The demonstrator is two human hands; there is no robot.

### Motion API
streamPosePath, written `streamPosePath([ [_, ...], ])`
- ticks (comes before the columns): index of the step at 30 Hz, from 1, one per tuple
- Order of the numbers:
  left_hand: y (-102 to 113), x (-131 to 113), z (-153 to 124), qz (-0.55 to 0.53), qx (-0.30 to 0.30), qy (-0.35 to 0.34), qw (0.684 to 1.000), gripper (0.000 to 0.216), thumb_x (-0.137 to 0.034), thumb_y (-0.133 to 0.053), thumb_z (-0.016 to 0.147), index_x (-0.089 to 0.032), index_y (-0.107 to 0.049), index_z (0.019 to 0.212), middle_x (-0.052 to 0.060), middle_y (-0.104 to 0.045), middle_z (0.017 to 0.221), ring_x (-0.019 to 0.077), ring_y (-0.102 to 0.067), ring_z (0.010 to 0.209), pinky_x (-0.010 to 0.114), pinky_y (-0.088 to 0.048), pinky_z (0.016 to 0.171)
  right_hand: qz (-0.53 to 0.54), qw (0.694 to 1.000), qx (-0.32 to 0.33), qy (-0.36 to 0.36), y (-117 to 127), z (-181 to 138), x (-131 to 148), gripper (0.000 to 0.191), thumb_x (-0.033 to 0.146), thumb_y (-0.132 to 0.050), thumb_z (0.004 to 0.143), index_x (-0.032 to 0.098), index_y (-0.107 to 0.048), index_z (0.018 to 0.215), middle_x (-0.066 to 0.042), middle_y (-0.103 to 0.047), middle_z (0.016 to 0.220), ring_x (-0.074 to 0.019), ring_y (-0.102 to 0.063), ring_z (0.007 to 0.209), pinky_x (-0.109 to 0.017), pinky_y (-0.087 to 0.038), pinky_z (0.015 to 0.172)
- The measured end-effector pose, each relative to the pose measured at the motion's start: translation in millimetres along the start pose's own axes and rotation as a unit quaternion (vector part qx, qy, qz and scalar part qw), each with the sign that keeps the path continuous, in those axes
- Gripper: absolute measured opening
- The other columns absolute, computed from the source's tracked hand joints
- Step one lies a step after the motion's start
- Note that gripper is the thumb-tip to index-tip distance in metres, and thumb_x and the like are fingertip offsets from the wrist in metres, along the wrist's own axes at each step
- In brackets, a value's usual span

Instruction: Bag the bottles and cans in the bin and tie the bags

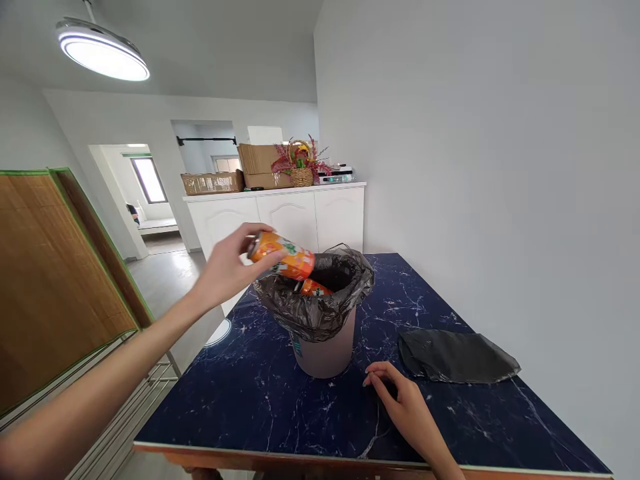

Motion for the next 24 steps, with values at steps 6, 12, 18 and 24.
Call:
streamPosePath([
  [6, -99.7, 24.7, 27.9, -0.003, 0.178, 0.02, 0.984, 0.059, -0.061, -0.079, 0.083, -0.021, -0.067, 0.124, 0.014, -0.074, 0.13, 0.0347, -0.07, 0.116, 0.044, -0.055, 0.097, 0.012, 1.0, -0.006, 0.014, -0.1, 1.8, 0.4, 0.037, 0.06, -0.054, 0.106, 0.028, -0.07, 0.117, -0.008, -0.079, 0.107, -0.0266, -0.076, 0.096, -0.031, -0.058, 0.072],
  [12, -83.2, 59.9, 26.4, -0.033, 0.113, 0.072, 0.991, 0.048, -0.062, -0.064, 0.095, -0.022, -0.069, 0.123, 0.014, -0.071, 0.138, 0.034, -0.062, 0.131, 0.043, -0.048, 0.108, 0.008, 1.0, 0.014, 0.009, -2.9, 2.1, 1.4, 0.037, 0.06, -0.05, 0.108, 0.028, -0.067, 0.118, -0.008, -0.078, 0.107, -0.0279, -0.074, 0.106, -0.034, -0.057, 0.085],
  [18, -48.5, 129.6, -14.1, -0.059, 0.09, 0.221, 0.969, 0.058, -0.076, -0.067, 0.085, -0.02, -0.072, 0.101, 0.018, -0.076, 0.111, 0.037, -0.07, 0.106, 0.043, -0.053, 0.09, 0.039, 0.999, 0.015, -0.004, -2.3, 3.7, 0.1, 0.041, 0.064, -0.056, 0.104, 0.027, -0.07, 0.115, -0.008, -0.079, 0.105, -0.0284, -0.074, 0.106, -0.037, -0.056, 0.093],
  [24, -79.2, 142.1, -68.4, -0.217, 0.255, 0.338, 0.879, 0.086, -0.099, -0.048, 0.078, -0.018, -0.076, 0.079, 0.019, -0.078, 0.087, 0.0321, -0.075, 0.076, 0.037, -0.054, 0.064, 0.193, 0.978, 0.029, -0.067, 16.9, 47.5, 45.8, 0.059, 0.076, -0.08, 0.08, 0.022, -0.074, 0.103, -0.01, -0.079, 0.099, -0.0276, -0.075, 0.096, -0.038, -0.059, 0.093],
])
Point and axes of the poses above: each hand's wrist, its own z-axis towards the middle knuckle, its own y-axis out of the back of the hand, x = y × z, the point moved 10 cm from there along z, towards the middle knuckle
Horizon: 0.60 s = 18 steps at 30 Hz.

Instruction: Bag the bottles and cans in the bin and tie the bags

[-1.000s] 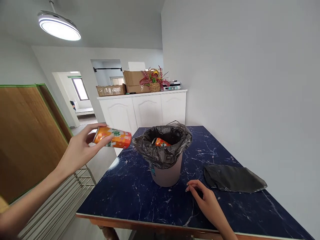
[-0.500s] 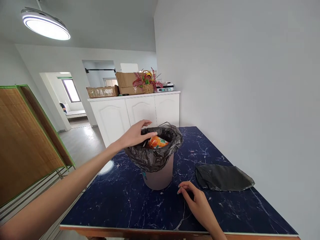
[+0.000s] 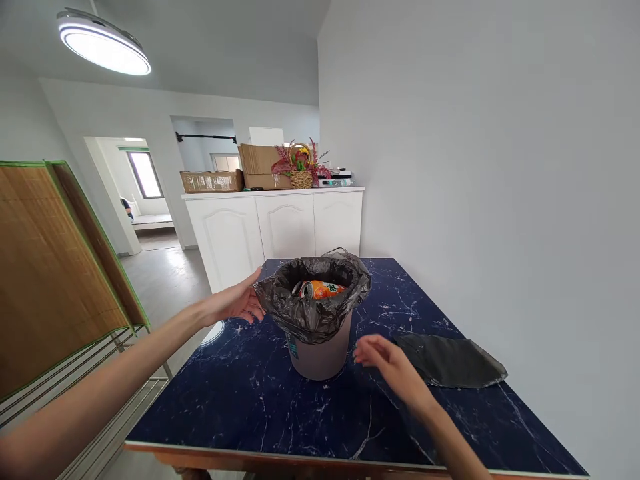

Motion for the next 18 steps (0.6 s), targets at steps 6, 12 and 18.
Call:
streamPosePath([
  [6, -5.1, -38.6, -3.3, -0.032, -0.026, -0.07, 0.997, 0.059, -0.079, -0.072, 0.081, -0.022, -0.068, 0.065, 0.009, -0.069, 0.075, 0.0208, -0.056, 0.063, 0.033, -0.041, 0.058, 0.069, 0.991, 0.015, -0.117, 7.3, 60.5, 75.2, 0.07, 0.084, -0.041, 0.099, 0.021, -0.069, 0.089, -0.012, -0.079, 0.095, -0.0207, -0.075, 0.079, -0.027, -0.057, 0.058],
  [12, 7.6, -61.9, -5.3, -0.036, -0.088, -0.108, 0.99, 0.048, -0.055, -0.075, 0.085, -0.023, -0.053, 0.056, 0.001, -0.052, 0.06, 0.0167, -0.045, 0.057, 0.033, -0.037, 0.059, 0.012, 0.992, 0.019, -0.121, 8.6, 82.5, 110.9, 0.04, 0.055, -0.085, 0.088, 0.017, -0.073, 0.091, -0.007, -0.078, 0.073, -0.0153, -0.068, 0.056, -0.024, -0.057, 0.053],
  [18, 13.7, -77.5, -4.0, -0.088, -0.094, -0.125, 0.984, 0.038, -0.051, -0.072, 0.085, -0.021, -0.061, 0.066, 0.002, -0.06, 0.068, 0.0166, -0.051, 0.061, 0.032, -0.043, 0.063, 0.063, 0.994, 0.008, -0.092, 4.8, 83.1, 137.3, 0.012, 0.029, -0.079, 0.094, 0.018, -0.075, 0.097, -0.006, -0.08, 0.078, -0.0162, -0.071, 0.058, -0.027, -0.063, 0.058],
])
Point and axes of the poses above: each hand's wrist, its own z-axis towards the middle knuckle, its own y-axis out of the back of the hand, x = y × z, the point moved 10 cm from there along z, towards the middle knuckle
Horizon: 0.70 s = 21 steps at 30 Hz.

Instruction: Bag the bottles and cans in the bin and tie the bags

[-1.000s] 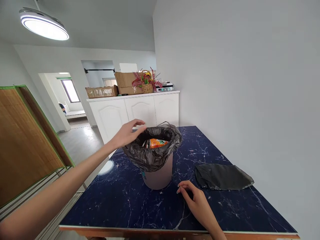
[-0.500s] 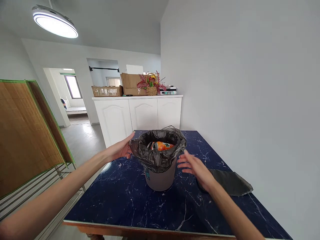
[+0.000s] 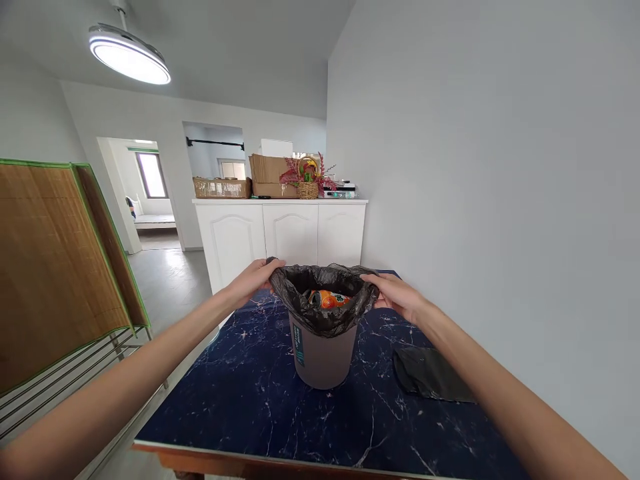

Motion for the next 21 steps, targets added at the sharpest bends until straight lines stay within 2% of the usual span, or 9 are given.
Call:
streamPosePath([
  [2, -0.6, -5.0, 1.0, -0.015, -0.007, -0.004, 1.0, 0.038, -0.052, -0.072, 0.085, -0.021, -0.061, 0.066, 0.002, -0.06, 0.067, 0.0169, -0.052, 0.061, 0.032, -0.044, 0.062, 0.035, 0.999, 0.004, 0.019, -4.8, 1.9, 11.5, 0.006, 0.023, -0.073, 0.098, 0.017, -0.075, 0.096, -0.006, -0.082, 0.084, -0.0164, -0.074, 0.064, -0.027, -0.066, 0.064],
  [8, -1.0, -19.0, 5.7, -0.068, -0.044, -0.013, 0.997, 0.036, -0.048, -0.073, 0.085, -0.021, -0.06, 0.066, 0.004, -0.065, 0.07, 0.0187, -0.06, 0.068, 0.03, -0.05, 0.067, 0.135, 0.99, -0.005, 0.043, -10.1, 20.3, 32.7, 0.018, 0.014, -0.062, 0.101, 0.018, -0.069, 0.085, -0.004, -0.079, 0.075, -0.0152, -0.071, 0.058, -0.025, -0.064, 0.06],
  [13, -2.7, -20.1, 13.8, -0.111, -0.077, -0.009, 0.991, 0.037, -0.043, -0.077, 0.087, -0.021, -0.058, 0.063, 0.004, -0.066, 0.067, 0.018, -0.062, 0.066, 0.029, -0.051, 0.065, 0.184, 0.982, -0.013, 0.024, -10.4, 34.1, 32.8, 0.02, 0.014, -0.059, 0.101, 0.02, -0.064, 0.082, -0.006, -0.077, 0.071, -0.0201, -0.075, 0.064, -0.03, -0.065, 0.064],
  [17, -10.1, -15.6, 25.7, -0.156, -0.09, 0.002, 0.984, 0.035, -0.039, -0.079, 0.088, -0.02, -0.059, 0.066, 0.006, -0.066, 0.067, 0.0175, -0.062, 0.063, 0.028, -0.052, 0.062, 0.206, 0.978, -0.014, 0.009, -11.4, 39.4, 30.0, 0.021, 0.012, -0.055, 0.101, 0.022, -0.062, 0.083, -0.005, -0.076, 0.071, -0.0205, -0.073, 0.063, -0.033, -0.065, 0.062],
  [21, -20.0, -16.6, 42.1, -0.192, -0.095, 0.005, 0.977, 0.033, -0.033, -0.077, 0.092, -0.02, -0.059, 0.068, 0.007, -0.067, 0.066, 0.0169, -0.063, 0.059, 0.029, -0.054, 0.062, 0.217, 0.976, -0.007, 0.005, -12.4, 39.9, 28.6, 0.019, 0.014, -0.057, 0.1, 0.022, -0.061, 0.084, -0.007, -0.076, 0.074, -0.0213, -0.075, 0.067, -0.035, -0.066, 0.069],
])
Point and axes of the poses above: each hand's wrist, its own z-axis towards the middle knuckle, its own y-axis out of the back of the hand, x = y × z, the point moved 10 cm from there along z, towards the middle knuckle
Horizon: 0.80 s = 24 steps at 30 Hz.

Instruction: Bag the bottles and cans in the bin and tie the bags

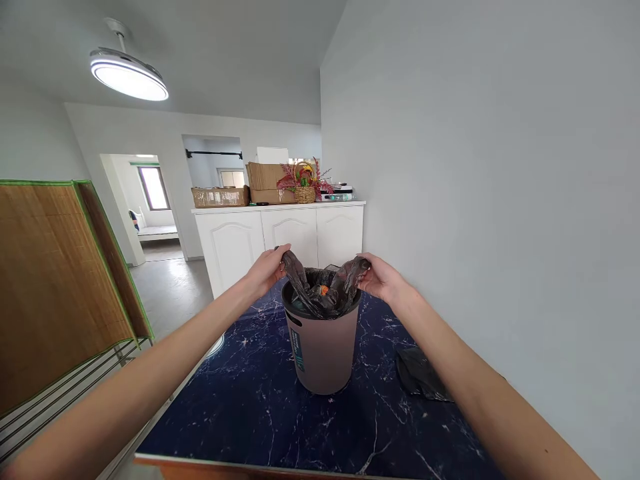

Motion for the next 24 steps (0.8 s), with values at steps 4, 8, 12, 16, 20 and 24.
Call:
streamPosePath([
  [4, -11.6, -2.7, 5.6, -0.018, 0.005, -0.004, 1.0, 0.033, -0.03, -0.072, 0.097, -0.019, -0.061, 0.068, 0.009, -0.068, 0.063, 0.0184, -0.064, 0.057, 0.031, -0.055, 0.062, 0.011, 1.0, 0.008, 0.004, 0.8, -4.9, 1.7, 0.019, 0.014, -0.058, 0.098, 0.022, -0.062, 0.082, -0.006, -0.076, 0.074, -0.0221, -0.076, 0.07, -0.034, -0.066, 0.074],
  [8, -9.0, -6.4, 3.4, -0.028, -0.004, -0.014, 1.0, 0.036, -0.031, -0.067, 0.102, -0.017, -0.064, 0.069, 0.012, -0.07, 0.067, 0.0203, -0.067, 0.061, 0.032, -0.057, 0.064, 0.025, 1.0, 0.006, 0.012, 4.3, -11.0, 7.4, 0.019, 0.013, -0.057, 0.097, 0.022, -0.063, 0.081, -0.007, -0.077, 0.074, -0.0225, -0.076, 0.07, -0.035, -0.066, 0.073],
  [12, 2.8, -0.5, 8.6, -0.041, -0.041, -0.01, 0.998, 0.028, -0.033, -0.062, 0.107, -0.012, -0.071, 0.091, 0.011, -0.074, 0.09, 0.0194, -0.072, 0.077, 0.033, -0.06, 0.073, 0.044, 0.999, -0.01, 0.022, 9.4, -10.1, 13.5, 0.025, 0.012, -0.053, 0.1, 0.024, -0.057, 0.077, -0.005, -0.074, 0.068, -0.0203, -0.074, 0.064, -0.035, -0.066, 0.071],
  [16, 1.1, 13.9, 20.5, -0.059, -0.062, 0.014, 0.996, 0.038, -0.038, -0.07, 0.103, -0.017, -0.065, 0.135, 0.011, -0.068, 0.132, 0.0253, -0.071, 0.11, 0.046, -0.063, 0.092, 0.064, 0.997, -0.016, 0.033, 9.0, -2.0, 16.3, 0.029, 0.017, -0.055, 0.102, 0.025, -0.052, 0.074, -0.004, -0.072, 0.069, -0.0195, -0.074, 0.067, -0.035, -0.066, 0.073],
  [20, -5.5, 21.5, 31.1, -0.086, -0.075, 0.027, 0.993, 0.04, -0.037, -0.07, 0.103, -0.018, -0.064, 0.137, 0.012, -0.066, 0.137, 0.0275, -0.07, 0.115, 0.049, -0.061, 0.096, 0.086, 0.995, -0.024, 0.042, 10.2, 8.6, 15.7, 0.028, 0.02, -0.056, 0.106, 0.023, -0.057, 0.078, -0.003, -0.071, 0.073, -0.0187, -0.073, 0.074, -0.036, -0.066, 0.077],
  [24, 2.8, 22.8, 40.2, -0.119, -0.108, 0.03, 0.987, 0.039, -0.037, -0.07, 0.103, -0.018, -0.064, 0.137, 0.012, -0.066, 0.137, 0.0272, -0.07, 0.115, 0.049, -0.061, 0.096, 0.108, 0.991, -0.048, 0.056, 19.7, 20.3, 14.1, 0.018, 0.035, -0.064, 0.107, 0.018, -0.069, 0.108, -0.004, -0.073, 0.103, -0.0169, -0.072, 0.086, -0.035, -0.064, 0.079],
])
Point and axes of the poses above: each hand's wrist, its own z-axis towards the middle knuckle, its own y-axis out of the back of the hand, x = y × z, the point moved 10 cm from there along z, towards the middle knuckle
